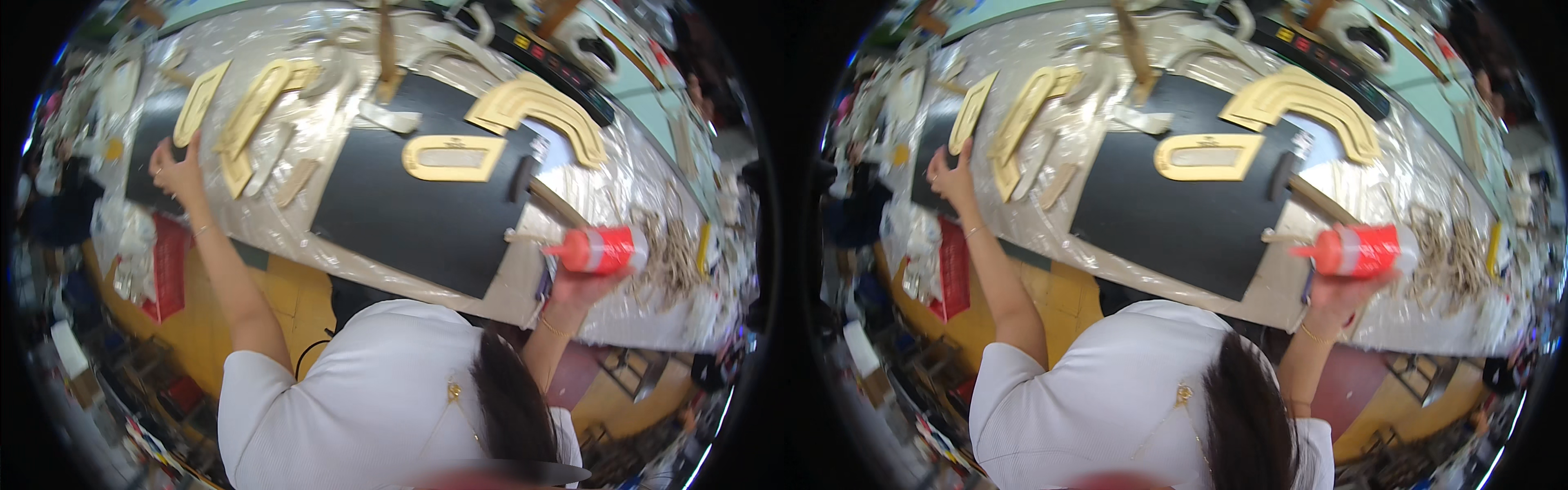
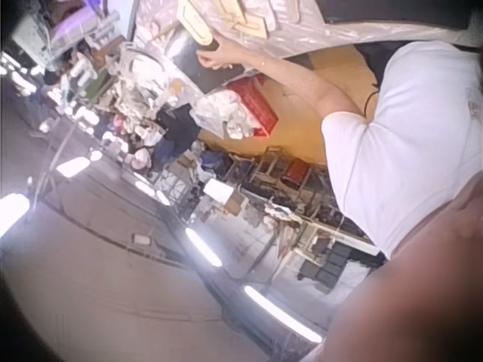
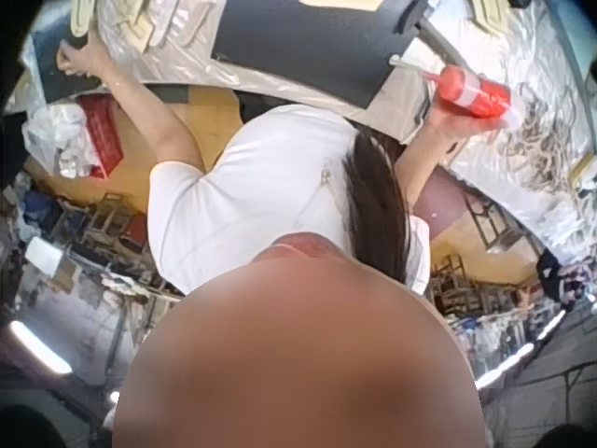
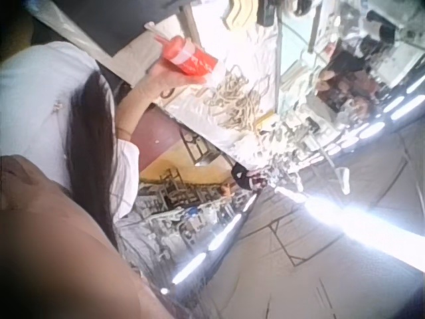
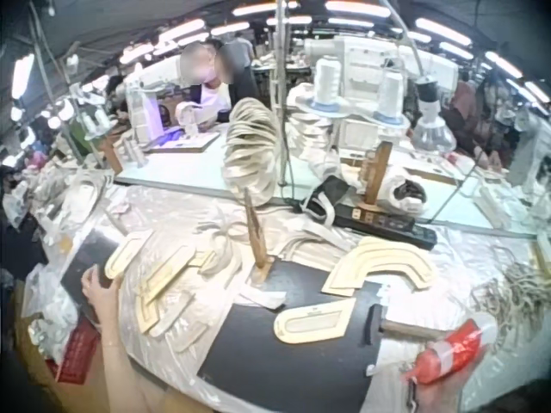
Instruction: The person assembles U-shaped wooden parts by applying glue, inserting a cord, and trimming excess with scissors. They repeat this process for multiple parts, using a hammer to press the cord into place and ensuring alignment.
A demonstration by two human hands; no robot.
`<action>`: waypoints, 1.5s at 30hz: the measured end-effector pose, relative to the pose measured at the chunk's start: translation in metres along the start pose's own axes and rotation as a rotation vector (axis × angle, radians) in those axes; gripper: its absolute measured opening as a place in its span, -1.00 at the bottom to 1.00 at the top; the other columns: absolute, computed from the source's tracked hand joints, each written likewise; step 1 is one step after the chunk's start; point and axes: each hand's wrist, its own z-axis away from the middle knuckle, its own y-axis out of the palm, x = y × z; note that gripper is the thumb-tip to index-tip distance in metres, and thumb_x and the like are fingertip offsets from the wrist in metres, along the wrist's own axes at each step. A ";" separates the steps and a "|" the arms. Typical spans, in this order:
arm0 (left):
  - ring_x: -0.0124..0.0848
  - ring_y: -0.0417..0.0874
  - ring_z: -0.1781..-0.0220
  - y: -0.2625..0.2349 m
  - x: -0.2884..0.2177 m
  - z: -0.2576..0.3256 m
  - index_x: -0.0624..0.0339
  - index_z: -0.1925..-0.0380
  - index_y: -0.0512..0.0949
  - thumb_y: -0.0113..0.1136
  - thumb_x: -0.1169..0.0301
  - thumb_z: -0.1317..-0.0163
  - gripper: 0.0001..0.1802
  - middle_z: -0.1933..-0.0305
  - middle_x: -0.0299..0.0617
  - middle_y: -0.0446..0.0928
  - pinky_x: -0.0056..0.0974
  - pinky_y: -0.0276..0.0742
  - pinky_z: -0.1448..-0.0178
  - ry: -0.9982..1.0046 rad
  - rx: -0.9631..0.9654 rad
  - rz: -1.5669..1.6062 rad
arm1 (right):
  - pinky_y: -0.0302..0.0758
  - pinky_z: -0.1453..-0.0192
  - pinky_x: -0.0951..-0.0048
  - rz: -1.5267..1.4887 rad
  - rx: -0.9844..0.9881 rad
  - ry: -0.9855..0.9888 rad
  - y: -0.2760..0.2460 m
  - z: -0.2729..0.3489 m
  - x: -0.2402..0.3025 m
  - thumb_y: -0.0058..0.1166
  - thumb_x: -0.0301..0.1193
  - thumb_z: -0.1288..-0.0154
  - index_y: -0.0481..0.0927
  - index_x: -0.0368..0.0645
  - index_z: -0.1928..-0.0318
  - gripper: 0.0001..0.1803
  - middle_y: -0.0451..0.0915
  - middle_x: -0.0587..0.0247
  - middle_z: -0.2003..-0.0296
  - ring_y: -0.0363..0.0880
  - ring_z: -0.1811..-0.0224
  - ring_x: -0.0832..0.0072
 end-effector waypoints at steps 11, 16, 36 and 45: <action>-0.07 0.44 -0.21 -0.058 -0.225 0.174 0.09 -0.19 0.58 0.60 0.11 0.06 -0.23 -0.17 -0.10 0.47 -0.07 0.38 -0.33 0.895 0.720 0.638 | 0.42 -0.43 -0.05 0.149 -0.089 -0.181 0.017 -0.007 0.009 0.23 0.42 -0.05 0.25 -0.01 -0.42 0.10 0.46 0.27 -0.24 0.46 -0.32 0.24; -0.02 0.39 -0.22 -0.063 -0.257 0.182 0.11 -0.15 0.58 0.60 -0.03 0.14 -0.17 -0.14 -0.06 0.42 0.03 0.28 -0.35 0.858 0.823 0.438 | 0.46 -0.39 -0.02 0.153 -0.179 -0.372 -0.018 -0.015 0.057 0.23 0.44 0.00 0.33 0.01 -0.37 0.07 0.53 0.24 -0.16 0.53 -0.24 0.23; -0.05 0.35 -0.44 -0.102 -0.238 0.203 0.11 -0.14 0.59 0.46 0.23 -0.12 -0.44 -0.37 -0.09 0.41 0.04 0.30 -0.39 1.325 0.889 0.720 | 0.54 -0.12 0.13 1.633 -0.073 -0.108 -0.087 0.007 0.127 0.59 -0.24 0.09 0.39 -0.15 -0.35 -0.04 0.59 -0.13 0.00 0.59 -0.03 -0.04; -0.11 0.27 -0.55 -0.101 -0.256 0.191 0.06 -0.35 0.42 0.53 0.11 0.03 -0.11 -0.45 -0.14 0.38 0.07 0.07 -0.61 1.330 1.167 0.574 | 0.53 -0.20 0.11 1.960 -0.025 -0.150 -0.112 0.011 0.122 0.58 -0.34 0.13 0.43 -0.09 -0.33 -0.07 0.56 -0.09 -0.07 0.57 -0.09 -0.04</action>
